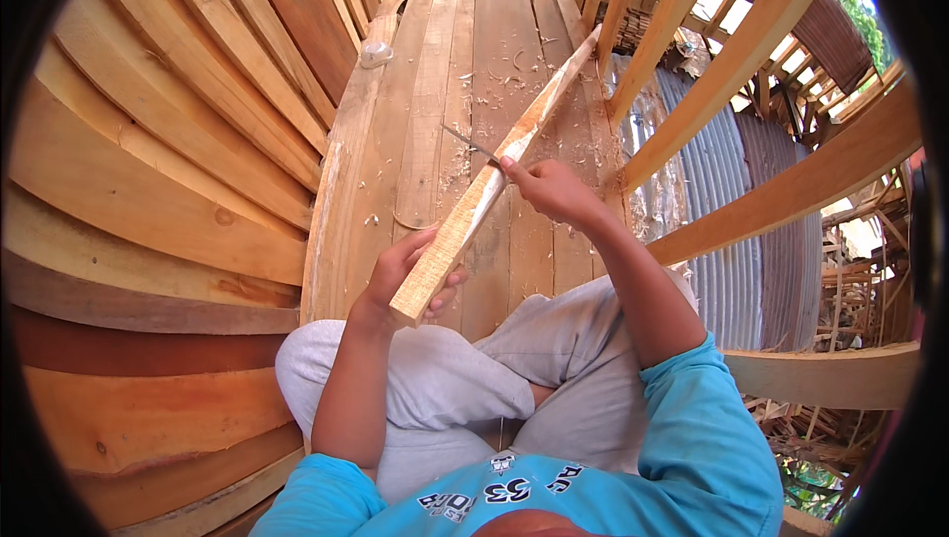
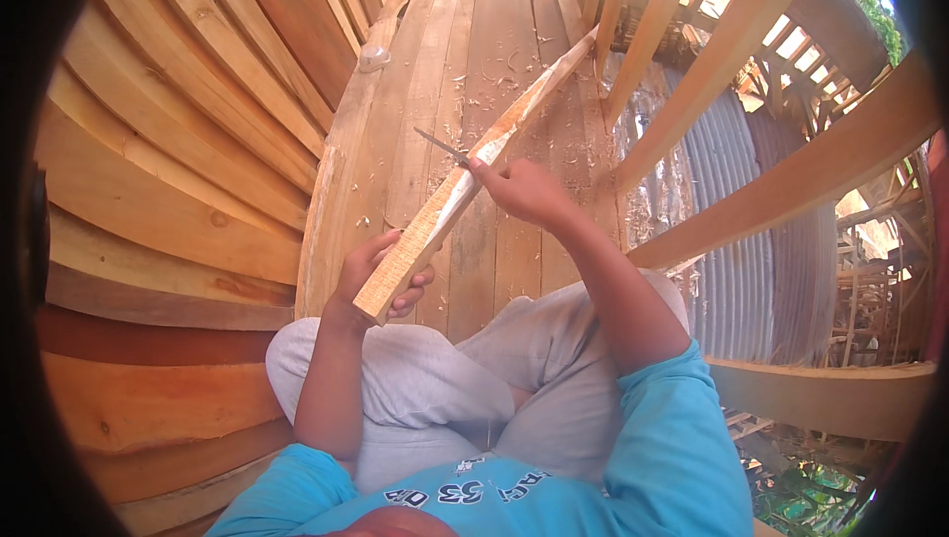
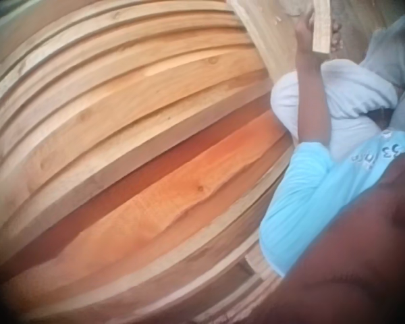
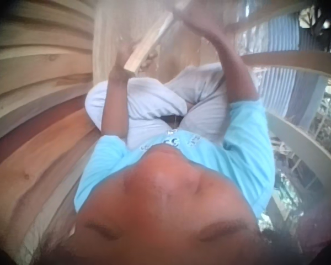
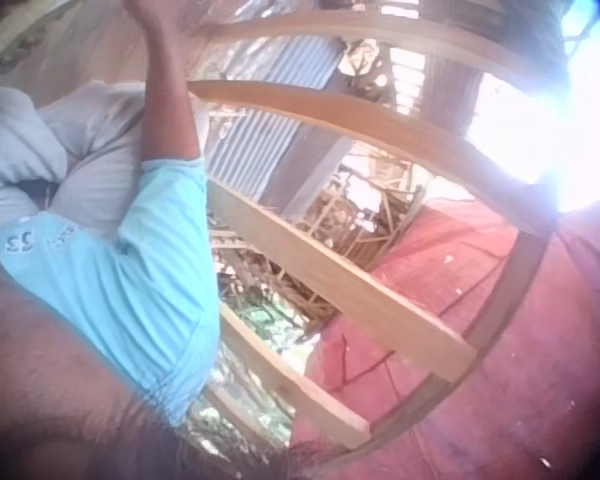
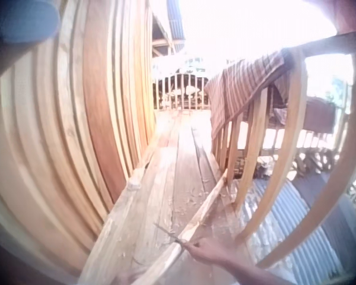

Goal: The person sits cross-legged and uses a knife to shave thin strips from a rectangular wooden plank, rotating the plank to work different sides. Wood shavings accumulate on the floor as the plank is gradually thinned.

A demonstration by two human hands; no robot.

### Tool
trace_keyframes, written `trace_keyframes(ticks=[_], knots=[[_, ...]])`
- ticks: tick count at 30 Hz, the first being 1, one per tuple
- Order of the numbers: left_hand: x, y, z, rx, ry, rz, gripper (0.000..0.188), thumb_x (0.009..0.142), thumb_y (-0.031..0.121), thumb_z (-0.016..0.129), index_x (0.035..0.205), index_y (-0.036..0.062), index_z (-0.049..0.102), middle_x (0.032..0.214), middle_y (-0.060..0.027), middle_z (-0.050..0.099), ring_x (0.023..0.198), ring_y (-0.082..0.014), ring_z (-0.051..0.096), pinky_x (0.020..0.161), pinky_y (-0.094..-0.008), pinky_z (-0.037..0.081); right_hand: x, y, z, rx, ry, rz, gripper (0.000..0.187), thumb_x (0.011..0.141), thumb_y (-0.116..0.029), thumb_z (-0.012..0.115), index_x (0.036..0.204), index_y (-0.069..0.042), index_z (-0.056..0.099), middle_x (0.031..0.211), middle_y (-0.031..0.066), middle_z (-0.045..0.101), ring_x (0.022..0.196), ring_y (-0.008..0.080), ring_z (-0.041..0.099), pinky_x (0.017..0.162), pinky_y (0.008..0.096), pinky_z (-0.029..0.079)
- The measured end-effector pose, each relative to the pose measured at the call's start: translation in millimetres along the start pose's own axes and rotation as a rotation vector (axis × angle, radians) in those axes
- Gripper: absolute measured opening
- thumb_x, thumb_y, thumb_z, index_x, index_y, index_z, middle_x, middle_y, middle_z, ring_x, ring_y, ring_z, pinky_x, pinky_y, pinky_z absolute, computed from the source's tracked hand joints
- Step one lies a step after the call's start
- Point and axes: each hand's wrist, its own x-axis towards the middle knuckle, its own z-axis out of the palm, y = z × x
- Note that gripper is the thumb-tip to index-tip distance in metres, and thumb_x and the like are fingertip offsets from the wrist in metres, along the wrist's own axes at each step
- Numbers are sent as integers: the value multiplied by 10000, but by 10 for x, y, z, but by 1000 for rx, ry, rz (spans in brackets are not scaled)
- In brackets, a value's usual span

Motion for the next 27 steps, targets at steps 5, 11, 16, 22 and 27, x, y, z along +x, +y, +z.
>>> trace_keyframes(ticks=[5, 11, 16, 22, 27], knots=[[56, 33, -84, 67, -49, 24, 511, 1021, 455, 416, 1323, 48, 478, 795, -117, 518, 465, -158, 514, 367, -251, 408, 46, 41, 72, 125, 20, -38, 747, 938, -699, 502, 782, 13, 668, 635, 72, 579, 617, 181, 591, 557, 357, 451], [113, -12, -235, 140, -70, 1, 496, 997, 496, 477, 1283, 91, 506, 801, -84, 527, 492, -148, 519, 414, -268, 406, -27, 26, 181, 200, 1, -165, 705, 898, -715, 564, 795, -25, 664, 571, -5, 488, 484, 118, 502, 433, 301, 382], [185, -160, -231, 167, -40, -9, 487, 1005, 509, 455, 1273, 103, 489, 788, -90, 531, 485, -146, 513, 413, -270, 411, -21, 113, 268, 209, -7, -74, 658, 876, -679, 606, 883, -28, 704, 643, 49, 554, 569, 163, 571, 498, 333, 430], [318, -363, -114, 174, 52, 5, 532, 1020, 529, 405, 1220, 49, 513, 768, -82, 544, 483, -139, 529, 401, -246, 442, -214, 167, 211, 246, 60, -133, 599, 855, -647, 663, 807, -50, 673, 572, -8, 481, 453, 113, 456, 410, 304, 353], [234, -305, 37, 213, 181, -56, 583, 1032, 465, 378, 1178, -79, 531, 736, -64, 578, 517, -98, 573, 397, -193, 490, -250, 120, 157, 397, 87, -265, 552, 825, -619, 717, 771, -72, 665, 571, -23, 464, 442, 101, 430, 407, 293, 333]])
